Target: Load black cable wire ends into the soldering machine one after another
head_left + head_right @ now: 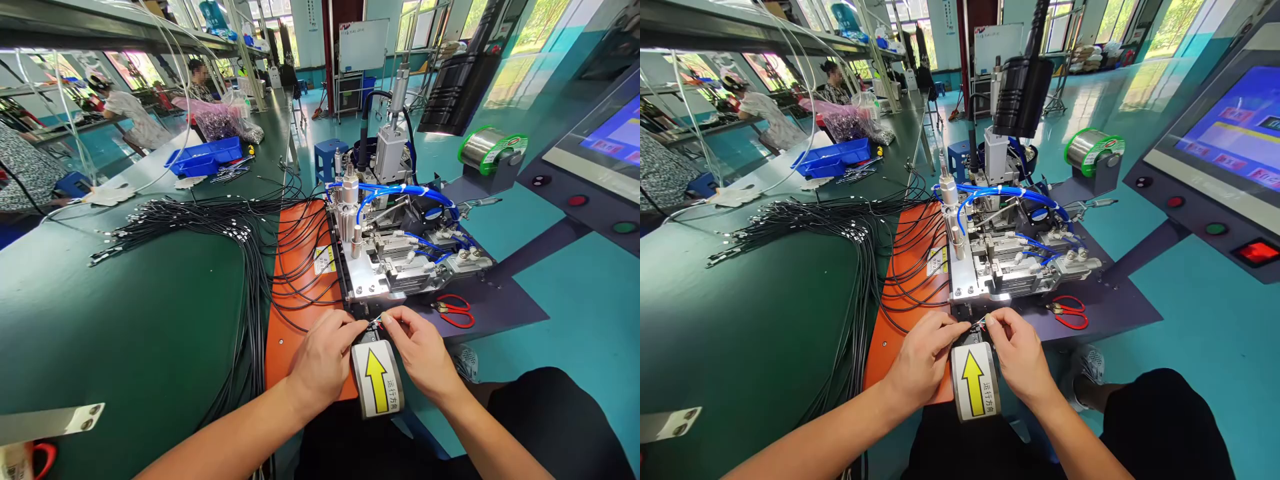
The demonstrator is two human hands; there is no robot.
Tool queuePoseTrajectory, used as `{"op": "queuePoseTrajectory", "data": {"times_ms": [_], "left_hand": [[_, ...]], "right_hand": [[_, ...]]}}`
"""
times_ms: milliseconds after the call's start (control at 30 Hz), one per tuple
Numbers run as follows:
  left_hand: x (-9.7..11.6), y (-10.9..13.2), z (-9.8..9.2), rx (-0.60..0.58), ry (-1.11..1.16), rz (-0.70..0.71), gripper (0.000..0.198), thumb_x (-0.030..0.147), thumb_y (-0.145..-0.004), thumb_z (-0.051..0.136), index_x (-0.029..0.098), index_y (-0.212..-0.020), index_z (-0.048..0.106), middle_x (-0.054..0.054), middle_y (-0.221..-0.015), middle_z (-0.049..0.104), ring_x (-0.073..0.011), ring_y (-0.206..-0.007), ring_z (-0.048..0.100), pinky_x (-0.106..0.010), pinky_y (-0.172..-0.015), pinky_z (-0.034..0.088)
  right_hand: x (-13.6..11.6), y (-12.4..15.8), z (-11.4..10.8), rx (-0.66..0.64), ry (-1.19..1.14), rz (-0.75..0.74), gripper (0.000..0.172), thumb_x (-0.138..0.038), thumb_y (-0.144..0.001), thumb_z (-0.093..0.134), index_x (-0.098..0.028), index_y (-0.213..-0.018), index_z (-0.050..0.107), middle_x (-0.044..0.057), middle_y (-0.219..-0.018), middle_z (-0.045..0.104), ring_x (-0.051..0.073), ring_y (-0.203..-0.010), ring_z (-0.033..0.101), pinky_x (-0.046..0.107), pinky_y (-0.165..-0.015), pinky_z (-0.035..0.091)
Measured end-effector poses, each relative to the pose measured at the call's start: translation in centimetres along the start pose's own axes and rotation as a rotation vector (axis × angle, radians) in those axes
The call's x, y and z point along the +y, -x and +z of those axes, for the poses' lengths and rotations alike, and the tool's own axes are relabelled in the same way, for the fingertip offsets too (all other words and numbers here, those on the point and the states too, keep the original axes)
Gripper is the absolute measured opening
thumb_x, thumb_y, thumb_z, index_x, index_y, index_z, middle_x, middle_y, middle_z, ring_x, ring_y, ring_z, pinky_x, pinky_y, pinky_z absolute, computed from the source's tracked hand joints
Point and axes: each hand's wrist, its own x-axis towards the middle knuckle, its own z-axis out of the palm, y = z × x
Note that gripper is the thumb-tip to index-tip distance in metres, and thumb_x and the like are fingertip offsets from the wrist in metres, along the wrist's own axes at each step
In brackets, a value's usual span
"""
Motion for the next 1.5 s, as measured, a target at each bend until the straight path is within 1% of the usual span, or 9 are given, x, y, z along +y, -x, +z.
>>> {"op": "queuePoseTrajectory", "data": {"times_ms": [367,500,700,1200,1500], "left_hand": [[0.09,-0.22,0.04,0.012,-0.013,-0.001,0.030,0.010,-0.092,0.049,0.020,-0.114,0.067,-0.008,-0.094,0.062,-0.0206,-0.089,0.056,-0.033,-0.077,0.051],[0.04,-0.29,0.05,0.025,-0.016,0.007,0.030,0.009,-0.092,0.049,0.020,-0.114,0.067,-0.008,-0.093,0.063,-0.0206,-0.089,0.056,-0.034,-0.076,0.051],[-0.01,-0.22,0.22,0.017,-0.023,0.005,0.028,0.010,-0.092,0.052,0.019,-0.114,0.067,-0.007,-0.095,0.063,-0.0207,-0.090,0.055,-0.034,-0.078,0.050],[0.19,-0.27,0.16,0.014,-0.043,0.001,0.026,0.012,-0.093,0.051,0.018,-0.113,0.067,-0.008,-0.094,0.062,-0.0212,-0.089,0.054,-0.034,-0.077,0.049],[0.20,-0.33,0.17,0.003,-0.084,0.011,0.026,0.012,-0.093,0.051,0.017,-0.112,0.067,-0.008,-0.094,0.061,-0.0212,-0.089,0.053,-0.034,-0.076,0.049]], "right_hand": [[-0.14,-0.16,0.20,0.002,0.008,0.001,0.033,-0.049,-0.095,0.052,-0.019,-0.089,0.064,0.002,-0.082,0.067,0.017,-0.073,0.058,0.028,-0.067,0.046],[-0.13,-0.13,0.22,0.013,0.008,0.005,0.033,-0.049,-0.094,0.053,-0.019,-0.089,0.065,0.002,-0.080,0.067,0.017,-0.070,0.058,0.028,-0.064,0.046],[0.02,0.09,0.29,0.014,-0.016,0.004,0.033,-0.049,-0.094,0.053,-0.019,-0.089,0.064,0.002,-0.079,0.066,0.017,-0.070,0.057,0.027,-0.064,0.045],[0.19,0.34,0.51,0.021,-0.024,0.012,0.033,-0.051,-0.095,0.052,-0.020,-0.091,0.063,0.002,-0.080,0.064,0.017,-0.069,0.055,0.027,-0.063,0.043],[0.09,0.16,0.79,0.036,-0.021,0.029,0.033,-0.051,-0.094,0.052,-0.020,-0.088,0.063,0.001,-0.077,0.063,0.016,-0.066,0.054,0.026,-0.060,0.042]]}}
